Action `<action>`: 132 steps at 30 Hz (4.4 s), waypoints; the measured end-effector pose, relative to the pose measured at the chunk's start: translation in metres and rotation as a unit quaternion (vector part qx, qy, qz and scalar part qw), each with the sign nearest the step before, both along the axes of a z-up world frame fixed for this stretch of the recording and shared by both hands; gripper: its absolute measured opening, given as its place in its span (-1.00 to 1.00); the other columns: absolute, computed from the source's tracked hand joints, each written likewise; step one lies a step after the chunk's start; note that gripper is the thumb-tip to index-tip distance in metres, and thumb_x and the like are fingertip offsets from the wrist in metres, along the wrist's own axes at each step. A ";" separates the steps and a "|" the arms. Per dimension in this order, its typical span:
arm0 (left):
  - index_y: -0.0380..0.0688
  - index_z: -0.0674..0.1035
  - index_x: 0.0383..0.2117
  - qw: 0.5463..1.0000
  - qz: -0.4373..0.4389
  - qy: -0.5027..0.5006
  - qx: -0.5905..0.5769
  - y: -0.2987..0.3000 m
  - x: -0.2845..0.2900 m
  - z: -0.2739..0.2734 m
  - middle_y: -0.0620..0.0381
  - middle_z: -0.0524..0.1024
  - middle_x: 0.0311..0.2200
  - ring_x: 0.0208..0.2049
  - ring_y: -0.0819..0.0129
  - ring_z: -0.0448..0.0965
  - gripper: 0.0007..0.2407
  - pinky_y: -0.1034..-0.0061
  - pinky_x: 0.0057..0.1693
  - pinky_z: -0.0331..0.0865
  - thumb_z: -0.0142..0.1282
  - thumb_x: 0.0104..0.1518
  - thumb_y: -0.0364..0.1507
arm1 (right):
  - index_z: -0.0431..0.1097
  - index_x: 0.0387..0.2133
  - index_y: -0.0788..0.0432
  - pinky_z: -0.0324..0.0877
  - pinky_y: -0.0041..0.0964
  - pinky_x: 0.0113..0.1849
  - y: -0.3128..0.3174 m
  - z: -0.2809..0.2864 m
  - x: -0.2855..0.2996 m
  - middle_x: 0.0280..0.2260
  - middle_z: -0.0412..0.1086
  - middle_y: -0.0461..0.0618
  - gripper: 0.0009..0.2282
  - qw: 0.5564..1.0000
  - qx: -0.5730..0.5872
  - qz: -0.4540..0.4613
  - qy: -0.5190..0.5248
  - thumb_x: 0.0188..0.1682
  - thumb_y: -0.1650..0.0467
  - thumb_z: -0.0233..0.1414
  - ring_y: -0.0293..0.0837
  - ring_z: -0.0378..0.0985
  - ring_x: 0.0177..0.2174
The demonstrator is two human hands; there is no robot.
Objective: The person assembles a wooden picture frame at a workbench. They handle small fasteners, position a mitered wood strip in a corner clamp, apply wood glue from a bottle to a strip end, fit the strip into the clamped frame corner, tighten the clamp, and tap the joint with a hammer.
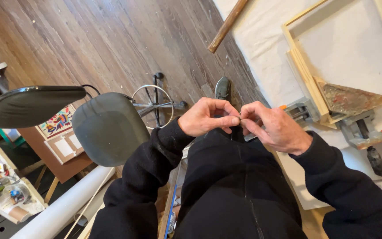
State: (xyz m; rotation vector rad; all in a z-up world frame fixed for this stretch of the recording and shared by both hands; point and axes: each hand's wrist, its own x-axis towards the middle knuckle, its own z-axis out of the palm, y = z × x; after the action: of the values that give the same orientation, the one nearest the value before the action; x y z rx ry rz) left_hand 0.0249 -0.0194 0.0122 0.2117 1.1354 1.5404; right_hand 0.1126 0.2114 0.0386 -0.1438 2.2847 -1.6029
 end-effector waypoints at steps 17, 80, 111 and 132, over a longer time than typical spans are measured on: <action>-0.30 0.63 -0.14 0.991 0.123 -0.035 -0.032 -0.027 0.008 0.005 0.15 0.61 -0.25 -0.23 0.46 0.63 -0.83 0.45 -0.09 0.61 0.23 0.23 -0.46 | 0.31 -0.23 0.23 0.47 -0.38 -0.44 -0.020 -0.006 0.005 -0.53 0.46 -0.07 -0.94 0.998 -0.024 -0.031 0.040 0.09 0.50 0.04 -0.26 0.55 -0.56; -0.30 0.60 -0.16 0.981 0.090 -0.169 0.032 0.022 0.016 -0.021 0.14 0.57 -0.28 -0.30 0.45 0.59 -0.86 0.40 -0.07 0.60 0.16 0.26 -0.47 | 0.52 -0.38 0.28 0.42 -0.51 -0.49 0.002 -0.017 0.021 -0.33 0.51 0.01 -0.90 0.953 -0.177 -0.224 0.099 -0.13 0.60 0.26 -0.34 0.53 -0.52; -0.29 0.66 -0.19 0.987 -0.025 0.155 -0.035 0.098 -0.054 -0.035 0.19 0.66 -0.33 -0.31 0.58 0.63 -0.86 0.62 -0.12 0.54 0.23 0.23 -0.47 | 0.52 -0.24 0.25 0.22 -0.53 -0.57 0.010 -0.026 0.005 -0.56 0.40 -0.07 -0.92 0.836 -0.196 -0.485 -0.166 0.10 0.46 0.14 -0.38 0.35 -0.62; -0.12 0.40 -0.08 0.722 0.276 0.524 -0.356 0.071 -0.156 -0.211 -0.17 0.59 -0.34 -0.30 0.06 0.60 -0.82 0.23 -0.13 0.43 -0.11 0.40 -0.30 | 0.53 -0.15 0.29 0.49 -0.39 -0.32 0.025 -0.021 0.045 -0.37 0.56 -0.03 -0.80 0.907 -0.151 -0.378 -0.109 0.09 0.39 0.09 -0.31 0.57 -0.42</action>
State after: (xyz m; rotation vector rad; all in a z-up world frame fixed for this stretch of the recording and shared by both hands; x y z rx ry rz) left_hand -0.1310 0.0516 -0.1989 0.2246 2.8352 1.2874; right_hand 0.1574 0.2366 0.0175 0.9082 1.9982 -2.1824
